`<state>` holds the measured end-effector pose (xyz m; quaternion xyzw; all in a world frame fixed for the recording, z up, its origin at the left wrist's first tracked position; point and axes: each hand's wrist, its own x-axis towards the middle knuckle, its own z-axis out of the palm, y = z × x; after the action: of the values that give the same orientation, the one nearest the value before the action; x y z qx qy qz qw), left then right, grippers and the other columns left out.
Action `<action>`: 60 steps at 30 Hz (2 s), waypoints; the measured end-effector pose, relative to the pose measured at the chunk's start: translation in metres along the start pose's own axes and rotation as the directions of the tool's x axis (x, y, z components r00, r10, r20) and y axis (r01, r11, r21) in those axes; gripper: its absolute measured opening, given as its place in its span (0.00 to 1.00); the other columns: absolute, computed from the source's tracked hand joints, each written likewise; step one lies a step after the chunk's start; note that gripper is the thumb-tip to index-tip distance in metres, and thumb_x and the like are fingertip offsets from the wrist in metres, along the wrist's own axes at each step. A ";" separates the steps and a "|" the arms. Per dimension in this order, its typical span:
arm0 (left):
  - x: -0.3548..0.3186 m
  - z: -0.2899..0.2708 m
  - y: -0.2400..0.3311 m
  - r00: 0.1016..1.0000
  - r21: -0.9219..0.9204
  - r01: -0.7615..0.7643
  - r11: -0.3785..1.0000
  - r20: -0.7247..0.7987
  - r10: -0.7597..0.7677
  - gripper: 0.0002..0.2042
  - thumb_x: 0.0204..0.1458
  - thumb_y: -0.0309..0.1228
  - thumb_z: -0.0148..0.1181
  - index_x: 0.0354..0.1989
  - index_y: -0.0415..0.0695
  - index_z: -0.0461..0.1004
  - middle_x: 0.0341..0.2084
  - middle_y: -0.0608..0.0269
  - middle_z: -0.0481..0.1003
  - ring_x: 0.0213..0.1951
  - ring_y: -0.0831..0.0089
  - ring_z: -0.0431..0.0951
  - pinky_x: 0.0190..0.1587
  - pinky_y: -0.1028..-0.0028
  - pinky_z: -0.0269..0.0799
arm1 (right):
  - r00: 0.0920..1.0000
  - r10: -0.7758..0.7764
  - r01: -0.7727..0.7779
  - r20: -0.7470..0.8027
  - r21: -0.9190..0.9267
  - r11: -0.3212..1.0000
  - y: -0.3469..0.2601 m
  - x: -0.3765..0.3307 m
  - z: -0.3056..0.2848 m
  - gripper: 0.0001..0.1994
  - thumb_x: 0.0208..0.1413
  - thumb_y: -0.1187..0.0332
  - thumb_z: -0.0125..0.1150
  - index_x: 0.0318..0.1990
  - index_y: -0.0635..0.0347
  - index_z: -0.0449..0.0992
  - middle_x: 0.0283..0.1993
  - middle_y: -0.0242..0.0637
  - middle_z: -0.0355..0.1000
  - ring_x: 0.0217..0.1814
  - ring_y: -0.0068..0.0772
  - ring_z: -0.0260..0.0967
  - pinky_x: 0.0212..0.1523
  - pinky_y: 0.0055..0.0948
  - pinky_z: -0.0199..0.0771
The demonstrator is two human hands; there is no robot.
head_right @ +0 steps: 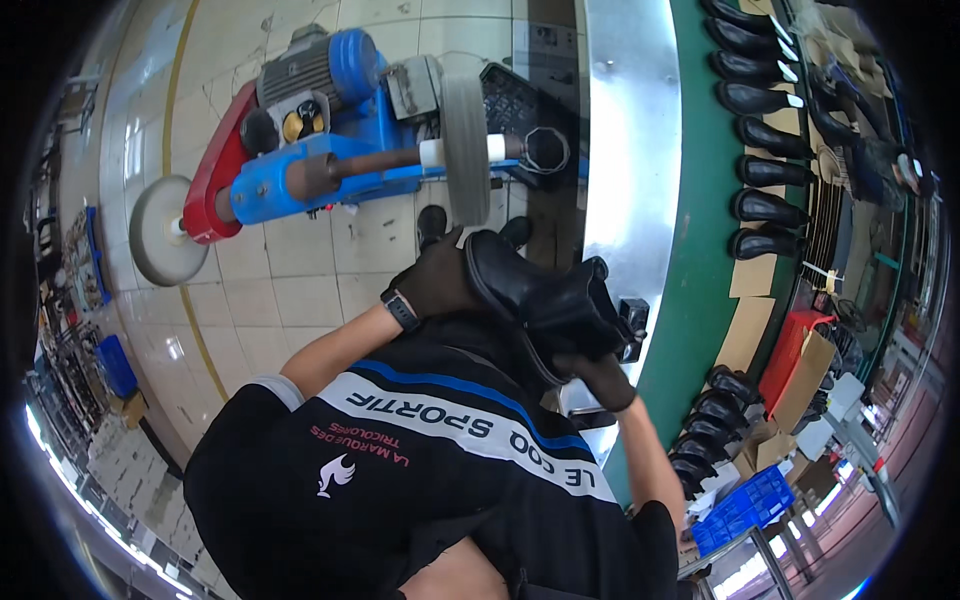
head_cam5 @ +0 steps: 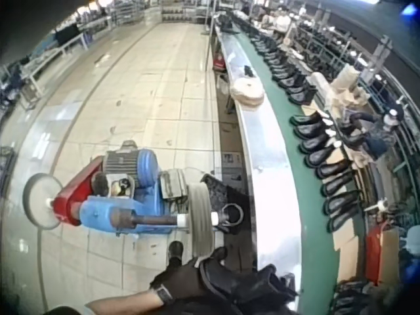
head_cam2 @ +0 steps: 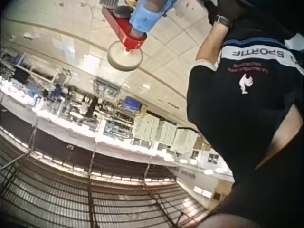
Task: The person uses a rotating buffing machine to polish the soles and sides of black leather shoes. They pick up shoes one by one from a green conveyor belt, press them against the spinning buffing wheel, and then place them back on the belt. The process is repeated for multiple shoes throughout the clip.
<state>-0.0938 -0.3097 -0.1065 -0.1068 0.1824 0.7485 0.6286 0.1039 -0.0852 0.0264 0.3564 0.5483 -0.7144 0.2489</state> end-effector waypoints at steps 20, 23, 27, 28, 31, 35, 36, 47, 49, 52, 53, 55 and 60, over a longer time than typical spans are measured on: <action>0.075 -0.126 0.017 0.977 -0.352 -0.166 0.921 -0.184 0.106 0.40 0.60 0.66 0.24 0.68 0.46 0.56 0.60 0.52 0.67 0.58 0.56 0.70 0.63 0.55 0.62 | 0.878 -0.413 0.386 -0.240 -0.153 0.910 0.116 0.152 0.090 0.25 0.43 0.82 0.65 0.53 0.63 0.70 0.51 0.43 0.72 0.54 0.34 0.70 0.56 0.32 0.70; 0.045 -0.093 0.009 0.977 -0.432 -0.121 0.894 -0.209 0.032 0.41 0.58 0.67 0.28 0.66 0.44 0.58 0.58 0.52 0.69 0.58 0.57 0.70 0.63 0.56 0.62 | 0.920 -0.259 0.277 -0.293 0.019 0.961 0.100 0.108 0.100 0.30 0.44 0.74 0.67 0.59 0.64 0.68 0.52 0.46 0.71 0.54 0.38 0.69 0.57 0.33 0.68; 0.010 -0.046 0.015 0.978 -0.368 -0.003 0.930 -0.197 -0.075 0.33 0.63 0.57 0.31 0.62 0.42 0.63 0.55 0.52 0.71 0.56 0.58 0.72 0.61 0.57 0.64 | 0.868 -0.452 0.309 -0.204 -0.490 0.815 0.034 0.050 0.112 0.37 0.42 0.65 0.71 0.63 0.63 0.65 0.53 0.53 0.69 0.54 0.50 0.67 0.57 0.37 0.65; 0.010 -0.046 0.012 0.965 -0.322 -0.042 0.946 -0.258 -0.045 0.31 0.63 0.56 0.33 0.61 0.42 0.64 0.54 0.53 0.71 0.55 0.59 0.72 0.61 0.58 0.65 | 0.848 -0.506 0.311 -0.156 -0.627 0.714 0.025 0.046 0.112 0.39 0.42 0.63 0.71 0.64 0.63 0.64 0.54 0.55 0.67 0.55 0.53 0.66 0.57 0.39 0.65; 0.012 -0.049 0.006 0.937 -0.165 -0.164 0.973 -0.334 0.102 0.31 0.63 0.55 0.36 0.61 0.41 0.64 0.54 0.52 0.71 0.56 0.60 0.71 0.61 0.59 0.66 | 0.862 -0.507 0.261 -0.011 -0.848 0.462 -0.012 0.047 0.126 0.43 0.37 0.55 0.72 0.66 0.44 0.64 0.53 0.65 0.63 0.56 0.65 0.63 0.55 0.49 0.65; 0.012 -0.042 0.011 0.980 -0.277 -0.188 0.942 0.014 0.200 0.33 0.63 0.57 0.37 0.61 0.38 0.63 0.53 0.51 0.71 0.56 0.60 0.71 0.59 0.59 0.68 | 0.926 -0.376 0.088 -0.026 -0.956 0.281 -0.043 0.091 0.162 0.39 0.35 0.58 0.71 0.63 0.37 0.68 0.49 0.64 0.64 0.52 0.65 0.64 0.49 0.51 0.70; 0.014 -0.045 0.010 0.976 -0.287 -0.177 0.941 0.069 0.205 0.33 0.63 0.56 0.37 0.61 0.38 0.63 0.53 0.51 0.71 0.56 0.59 0.71 0.59 0.59 0.68 | 0.949 -0.310 0.034 -0.051 -0.965 0.260 -0.050 0.107 0.166 0.38 0.35 0.60 0.70 0.62 0.38 0.69 0.48 0.63 0.64 0.51 0.64 0.65 0.48 0.50 0.70; 0.050 -0.127 -0.028 0.949 -0.098 -0.279 0.955 -0.182 0.258 0.30 0.63 0.53 0.41 0.58 0.36 0.66 0.51 0.52 0.72 0.49 0.58 0.75 0.54 0.58 0.73 | 0.861 -0.502 0.172 -0.079 -0.885 0.433 -0.028 0.074 0.147 0.33 0.37 0.62 0.68 0.58 0.47 0.71 0.43 0.61 0.67 0.45 0.62 0.67 0.45 0.46 0.71; 0.044 -0.121 -0.015 0.981 -0.363 -0.177 0.915 -0.140 0.135 0.31 0.63 0.54 0.42 0.59 0.36 0.65 0.53 0.51 0.71 0.53 0.56 0.73 0.54 0.56 0.72 | 0.890 -0.407 0.150 -0.206 -0.711 0.687 -0.022 0.067 0.137 0.30 0.41 0.62 0.67 0.57 0.56 0.72 0.40 0.57 0.70 0.42 0.55 0.71 0.44 0.42 0.72; 0.052 -0.103 0.005 0.927 -0.264 -0.204 0.943 -0.362 0.099 0.34 0.62 0.58 0.39 0.60 0.37 0.65 0.53 0.49 0.72 0.54 0.56 0.73 0.55 0.58 0.72 | 0.945 -0.108 0.140 -0.308 0.084 0.987 0.013 0.097 0.117 0.24 0.47 0.63 0.63 0.51 0.66 0.74 0.38 0.48 0.75 0.38 0.43 0.74 0.42 0.34 0.72; 0.060 -0.109 0.008 0.922 -0.205 -0.266 0.942 -0.338 0.187 0.31 0.63 0.53 0.38 0.63 0.40 0.63 0.58 0.47 0.69 0.57 0.55 0.71 0.62 0.59 0.66 | 0.939 -0.078 0.140 -0.334 0.169 0.976 0.036 0.113 0.108 0.19 0.50 0.63 0.60 0.46 0.68 0.76 0.39 0.42 0.77 0.39 0.34 0.76 0.40 0.31 0.73; 0.076 -0.133 0.013 0.916 -0.164 -0.299 0.940 -0.326 0.235 0.27 0.62 0.50 0.40 0.58 0.39 0.65 0.53 0.49 0.71 0.54 0.57 0.73 0.59 0.61 0.67 | 0.970 0.110 0.060 -0.217 0.651 0.757 0.019 0.126 0.108 0.18 0.50 0.61 0.60 0.45 0.64 0.76 0.40 0.42 0.77 0.39 0.35 0.76 0.40 0.31 0.74; 0.073 -0.209 0.023 0.898 -0.153 -0.228 0.961 -0.414 0.147 0.19 0.60 0.42 0.46 0.47 0.37 0.71 0.42 0.56 0.76 0.46 0.64 0.76 0.52 0.65 0.71 | 0.983 0.159 -0.177 0.095 0.740 0.649 0.012 0.158 0.097 0.24 0.53 0.50 0.54 0.51 0.58 0.73 0.43 0.43 0.77 0.39 0.43 0.77 0.36 0.38 0.77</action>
<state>-0.1440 -0.3325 -0.3220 -0.3006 0.2406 0.7827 0.4890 -0.0079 -0.1763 -0.0907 0.4684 0.1703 -0.8534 0.1525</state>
